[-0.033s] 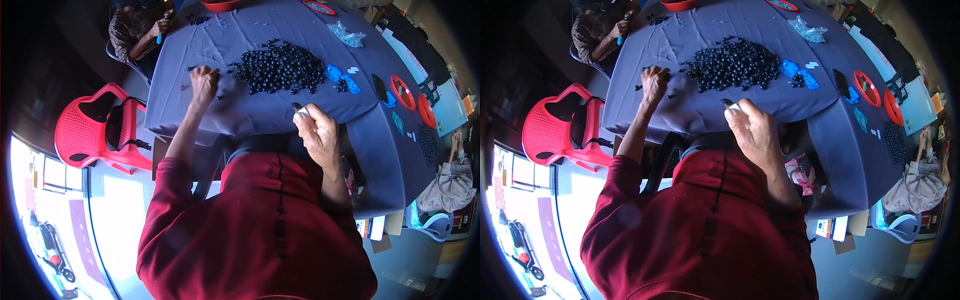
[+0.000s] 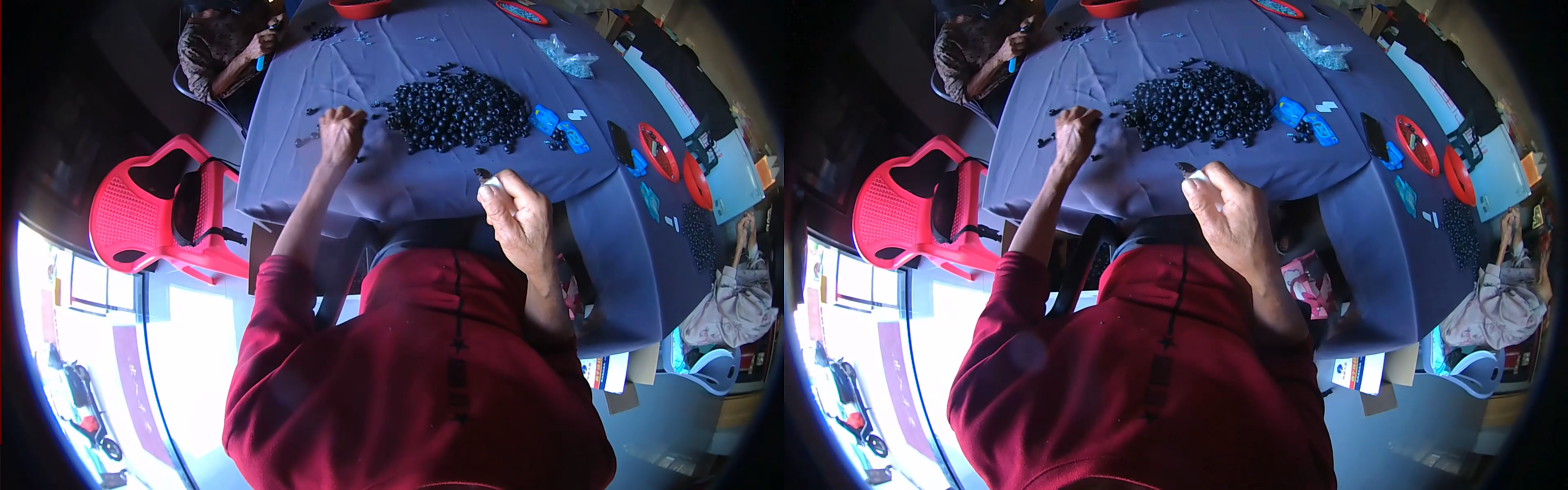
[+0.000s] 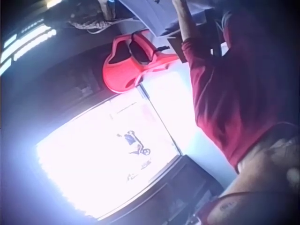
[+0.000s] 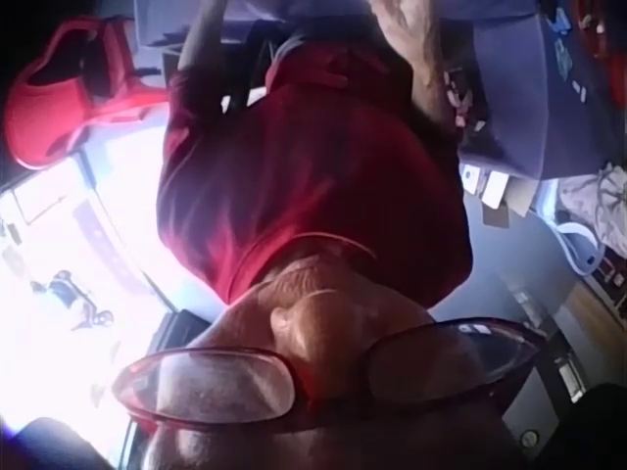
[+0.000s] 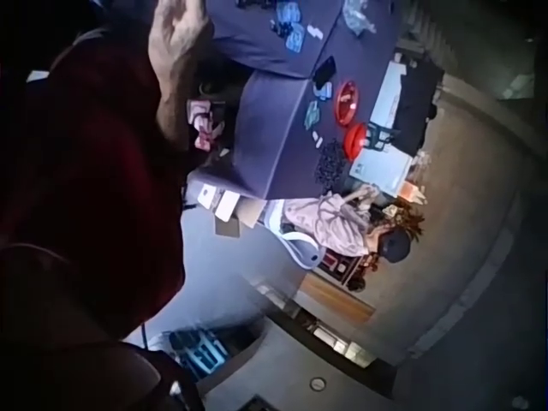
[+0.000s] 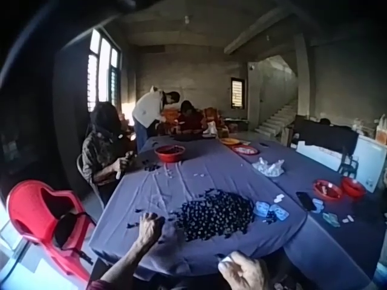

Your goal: The person joins small black plastic outer casings with white internal plastic components by hand.

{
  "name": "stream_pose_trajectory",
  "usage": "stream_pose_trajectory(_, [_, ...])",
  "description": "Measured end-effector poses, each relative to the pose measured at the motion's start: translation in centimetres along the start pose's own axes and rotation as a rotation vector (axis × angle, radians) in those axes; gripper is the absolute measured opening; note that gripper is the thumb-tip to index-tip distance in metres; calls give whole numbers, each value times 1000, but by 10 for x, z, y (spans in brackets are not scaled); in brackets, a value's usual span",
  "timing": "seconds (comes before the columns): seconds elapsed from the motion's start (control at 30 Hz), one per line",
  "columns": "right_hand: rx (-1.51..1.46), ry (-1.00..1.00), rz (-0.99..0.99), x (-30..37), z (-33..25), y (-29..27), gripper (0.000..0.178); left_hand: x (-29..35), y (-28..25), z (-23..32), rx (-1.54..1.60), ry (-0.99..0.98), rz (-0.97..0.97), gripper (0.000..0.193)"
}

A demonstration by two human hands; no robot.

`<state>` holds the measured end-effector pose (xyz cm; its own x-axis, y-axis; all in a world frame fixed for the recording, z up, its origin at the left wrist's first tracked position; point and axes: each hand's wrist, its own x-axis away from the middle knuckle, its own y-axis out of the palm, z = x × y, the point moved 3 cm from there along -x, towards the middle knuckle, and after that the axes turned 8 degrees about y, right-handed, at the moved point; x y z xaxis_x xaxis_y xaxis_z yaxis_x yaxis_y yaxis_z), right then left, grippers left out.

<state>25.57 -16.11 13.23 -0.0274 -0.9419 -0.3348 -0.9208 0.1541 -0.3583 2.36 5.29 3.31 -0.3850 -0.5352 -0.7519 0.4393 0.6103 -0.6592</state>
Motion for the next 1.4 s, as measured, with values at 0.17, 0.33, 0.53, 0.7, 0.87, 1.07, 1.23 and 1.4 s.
stream_pose_trajectory(0.17, [21,-20,-16,0,-2,1,28,-10,32,37,122,122,-181,18])
stream_pose_trajectory(0.33, [25,-39,16,-1,-2,0,29,-13,61,32,88,63,-285,22])
stream_pose_trajectory(0.53, [47,-104,18,-2,0,2,28,-17,72,14,194,-9,-212,19])
stream_pose_trajectory(0.7, [20,-70,4,-4,5,1,28,-17,54,16,316,-110,-103,16])
stream_pose_trajectory(0.87, [-9,6,31,-3,4,-4,28,-40,-3,66,1398,-449,92,15])
stream_pose_trajectory(1.07, [-25,-46,57,-2,-2,-8,27,-52,-70,147,2402,-259,-54,18])
stream_pose_trajectory(1.23, [-51,-49,101,1,-6,-14,27,-45,-89,172,2427,-127,-133,26])
stream_pose_trajectory(1.4, [-32,-45,114,3,-8,-17,27,-43,-92,175,2489,-199,-142,24])
